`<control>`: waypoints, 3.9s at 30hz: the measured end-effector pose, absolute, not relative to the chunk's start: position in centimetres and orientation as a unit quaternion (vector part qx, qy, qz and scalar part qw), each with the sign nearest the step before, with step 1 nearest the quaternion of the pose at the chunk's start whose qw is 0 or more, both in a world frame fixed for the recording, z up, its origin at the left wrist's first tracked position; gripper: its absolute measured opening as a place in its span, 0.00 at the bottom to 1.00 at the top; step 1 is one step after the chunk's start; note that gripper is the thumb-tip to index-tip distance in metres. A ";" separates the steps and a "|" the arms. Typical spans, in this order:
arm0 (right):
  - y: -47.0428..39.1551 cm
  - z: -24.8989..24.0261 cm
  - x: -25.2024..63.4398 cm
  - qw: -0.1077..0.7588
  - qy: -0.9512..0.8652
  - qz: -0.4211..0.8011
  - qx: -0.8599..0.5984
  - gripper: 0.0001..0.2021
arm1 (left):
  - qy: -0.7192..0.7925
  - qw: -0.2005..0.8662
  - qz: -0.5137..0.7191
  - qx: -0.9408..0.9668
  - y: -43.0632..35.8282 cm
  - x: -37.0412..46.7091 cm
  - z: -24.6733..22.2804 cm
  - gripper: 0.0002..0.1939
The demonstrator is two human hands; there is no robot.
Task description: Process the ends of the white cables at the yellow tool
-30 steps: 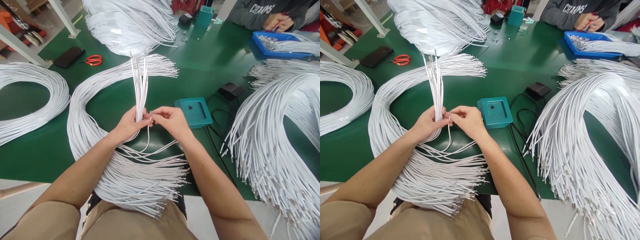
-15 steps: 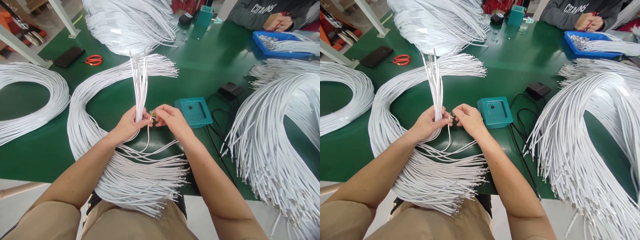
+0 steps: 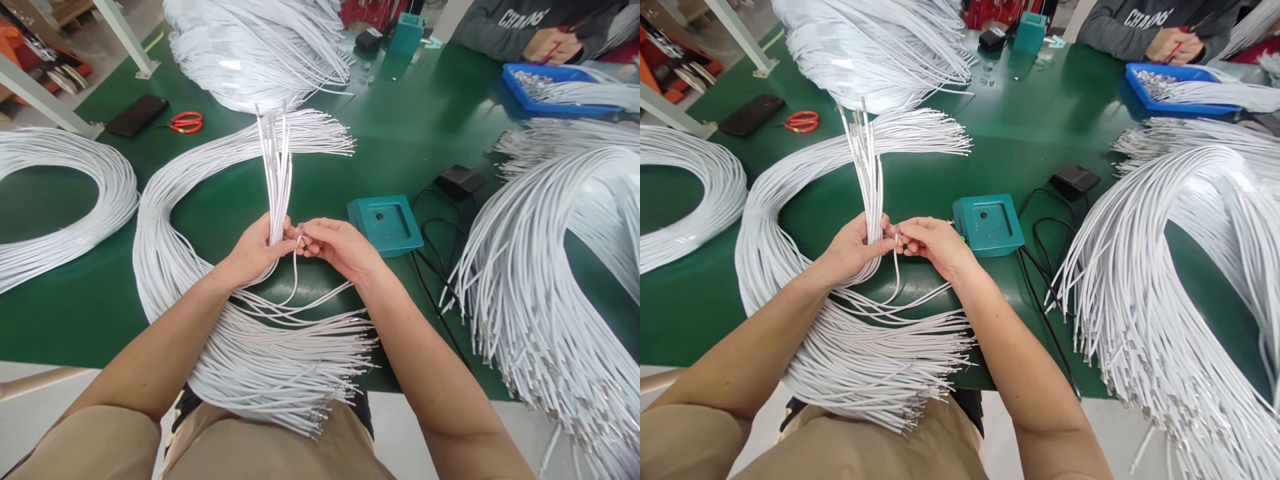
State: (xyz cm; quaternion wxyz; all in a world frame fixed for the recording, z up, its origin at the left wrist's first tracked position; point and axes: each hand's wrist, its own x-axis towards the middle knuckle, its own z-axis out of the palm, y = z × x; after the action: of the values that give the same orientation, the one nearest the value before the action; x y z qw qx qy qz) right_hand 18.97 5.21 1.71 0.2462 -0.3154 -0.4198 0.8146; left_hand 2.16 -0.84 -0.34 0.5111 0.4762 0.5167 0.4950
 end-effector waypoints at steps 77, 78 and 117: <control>7.6 0.4 22.3 0.133 -0.846 -0.102 -0.505 0.21 | 0.623 0.494 0.443 0.413 0.5 1.8 -1.9 0.21; 7.6 0.5 22.3 0.136 -0.848 -0.102 -0.502 0.20 | 0.620 0.499 0.451 0.404 0.5 1.7 -1.9 0.22; 4.7 2.2 18.4 0.276 -0.684 0.522 -0.428 0.09 | 0.502 0.558 0.548 0.370 -0.2 2.0 -0.3 0.21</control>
State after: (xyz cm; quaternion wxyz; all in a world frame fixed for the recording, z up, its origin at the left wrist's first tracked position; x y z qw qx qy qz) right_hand 18.42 4.74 2.21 0.2756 -0.4281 -0.6844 0.5220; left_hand 2.03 -0.23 -0.25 0.5576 0.3696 0.5022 0.5480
